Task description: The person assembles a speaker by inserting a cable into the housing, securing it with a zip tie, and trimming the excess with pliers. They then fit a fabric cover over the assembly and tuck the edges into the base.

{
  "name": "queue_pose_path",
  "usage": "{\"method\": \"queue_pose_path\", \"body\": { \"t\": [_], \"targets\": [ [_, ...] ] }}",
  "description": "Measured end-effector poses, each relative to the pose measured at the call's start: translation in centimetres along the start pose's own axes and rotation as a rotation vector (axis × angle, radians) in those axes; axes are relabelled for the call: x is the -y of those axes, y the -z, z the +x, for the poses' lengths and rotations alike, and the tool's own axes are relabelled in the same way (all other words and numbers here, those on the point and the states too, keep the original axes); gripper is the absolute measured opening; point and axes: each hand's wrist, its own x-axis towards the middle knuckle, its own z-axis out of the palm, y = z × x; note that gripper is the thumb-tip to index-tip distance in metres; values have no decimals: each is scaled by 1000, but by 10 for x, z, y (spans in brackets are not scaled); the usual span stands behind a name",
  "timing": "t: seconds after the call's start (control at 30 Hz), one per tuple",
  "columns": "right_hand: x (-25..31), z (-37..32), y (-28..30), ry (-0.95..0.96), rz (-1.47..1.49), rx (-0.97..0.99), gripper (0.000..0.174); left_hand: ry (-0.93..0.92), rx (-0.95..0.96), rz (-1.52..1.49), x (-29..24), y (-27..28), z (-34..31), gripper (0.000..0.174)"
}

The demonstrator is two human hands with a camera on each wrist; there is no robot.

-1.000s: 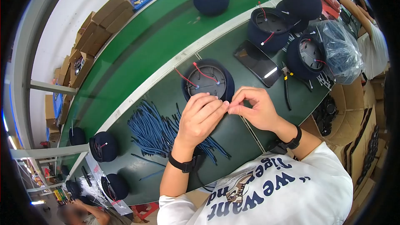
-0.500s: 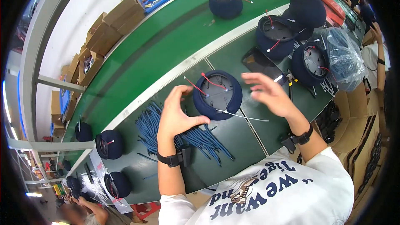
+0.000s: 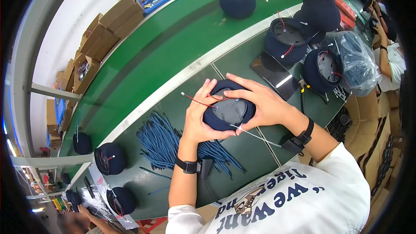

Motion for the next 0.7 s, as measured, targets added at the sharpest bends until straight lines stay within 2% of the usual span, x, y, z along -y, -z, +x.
{"method": "queue_pose_path", "body": {
  "t": [0.1,0.2,0.23,0.3,0.4,0.53,0.63,0.7],
  "targets": [
    [4,-1,5,-15,83,4,111,-14,16,16,0,1,-1,104],
    [7,-6,12,-33,265,-24,103,147,-103,-214,-5,3,-8,124],
    [5,-9,15,-21,270,-14,100,183,-35,-221,-4,13,-10,137],
    [-1,-13,14,-6,319,2,91,275,7,-357,-6,18,-10,130],
    [0,-9,-1,-6,432,-29,73,207,84,-171,-6,5,-11,120],
    [15,-4,-13,-49,229,-83,65,203,73,-97,-9,-1,-12,115],
    [23,2,-19,-107,127,-96,63,223,-21,-95,-12,-7,-12,113],
    [27,2,-18,-98,272,-200,56,202,3,54,-23,9,-5,107]
  ]
}}
